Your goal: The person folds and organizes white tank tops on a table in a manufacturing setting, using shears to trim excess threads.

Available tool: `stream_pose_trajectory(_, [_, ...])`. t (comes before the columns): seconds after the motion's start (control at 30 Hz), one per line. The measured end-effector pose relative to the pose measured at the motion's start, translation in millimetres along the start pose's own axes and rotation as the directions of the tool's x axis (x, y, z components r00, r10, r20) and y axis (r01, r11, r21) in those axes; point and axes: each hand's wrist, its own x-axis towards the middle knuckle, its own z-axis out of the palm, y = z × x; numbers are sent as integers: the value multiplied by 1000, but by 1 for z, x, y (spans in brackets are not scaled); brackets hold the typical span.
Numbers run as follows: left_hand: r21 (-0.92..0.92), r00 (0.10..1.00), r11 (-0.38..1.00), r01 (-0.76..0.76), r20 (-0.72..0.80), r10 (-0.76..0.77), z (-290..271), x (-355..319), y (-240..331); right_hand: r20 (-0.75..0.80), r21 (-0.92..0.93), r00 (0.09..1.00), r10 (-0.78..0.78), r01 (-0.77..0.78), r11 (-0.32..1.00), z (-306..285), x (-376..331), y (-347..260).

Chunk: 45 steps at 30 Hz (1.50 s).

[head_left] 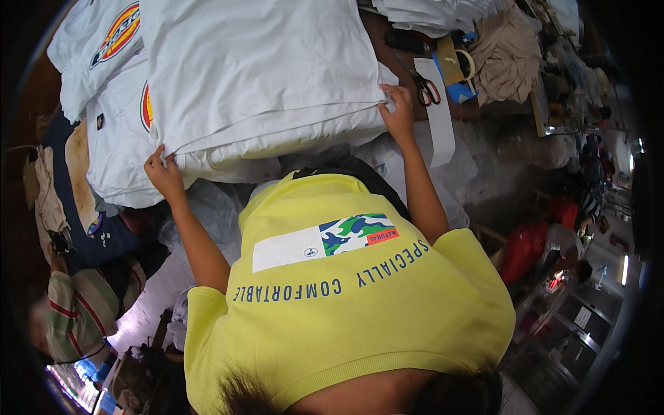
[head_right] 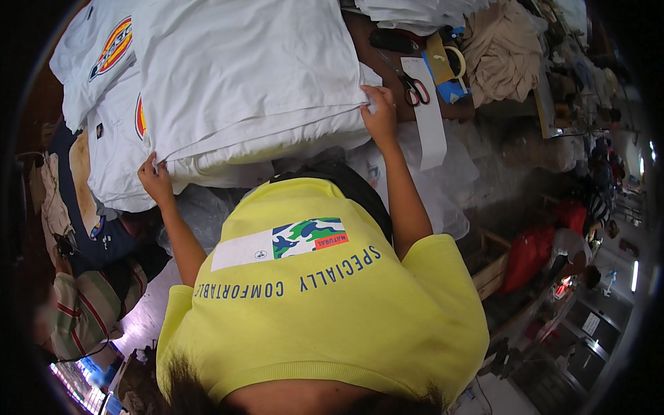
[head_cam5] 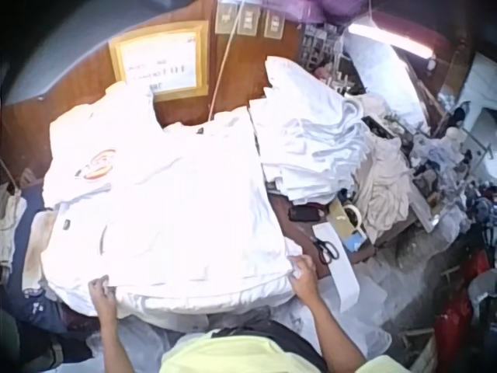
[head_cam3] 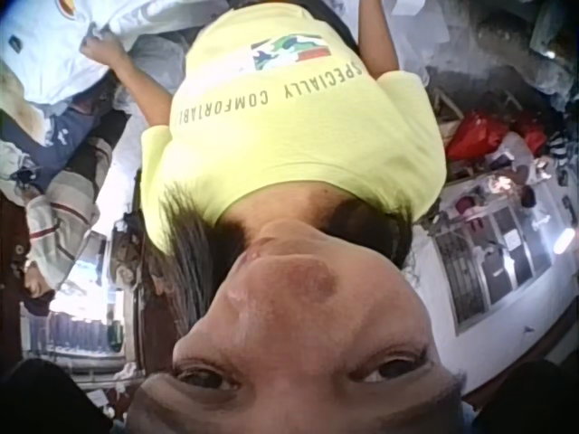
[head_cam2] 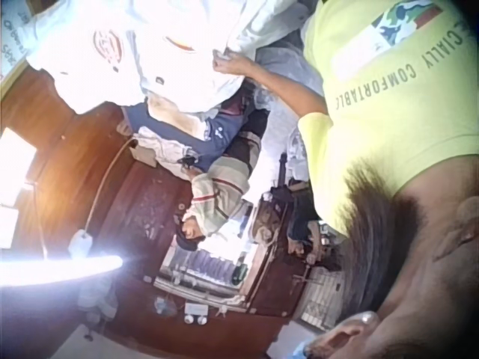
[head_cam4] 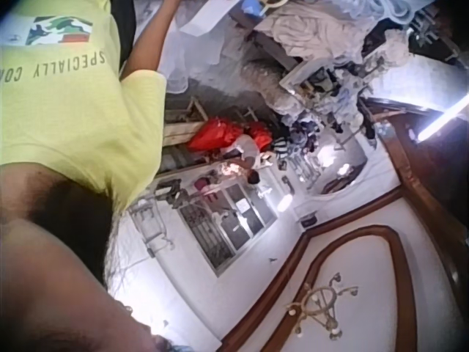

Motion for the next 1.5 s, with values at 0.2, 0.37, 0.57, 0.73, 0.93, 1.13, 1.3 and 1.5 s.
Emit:
stream_pose_trajectory(0.2, [-98,998,994,-50,-47,46,-2,5,-6,19,-5,1000,5,-5,1000,3,-2,18])
stream_pose_trajectory(0.37, [-278,998,959,-49,-46,38,-8,38,-15,-46,210,997,-59,68,975,8,29,37])
stream_pose_trajectory(0.57, [-34,990,991,131,62,-129,4,84,-11,81,341,971,224,-238,909,24,63,42])
stream_pose_trajectory(0.73, [216,985,961,173,-32,-170,21,83,-6,70,323,968,240,-250,913,36,69,57])
stream_pose_trajectory(0.93, [123,972,972,199,-149,-180,27,74,-11,88,546,952,295,-293,785,37,61,44])
stream_pose_trajectory(1.13, [99,959,975,200,-223,-174,28,70,-4,99,550,922,374,-364,752,31,56,43])
stream_pose_trajectory(1.3, [330,927,942,-57,-333,172,27,49,63,-212,-29,969,130,-140,990,24,48,18])
stream_pose_trajectory(1.5, [-185,763,803,-566,253,595,65,-29,154,140,-381,948,-286,318,868,58,12,-64])
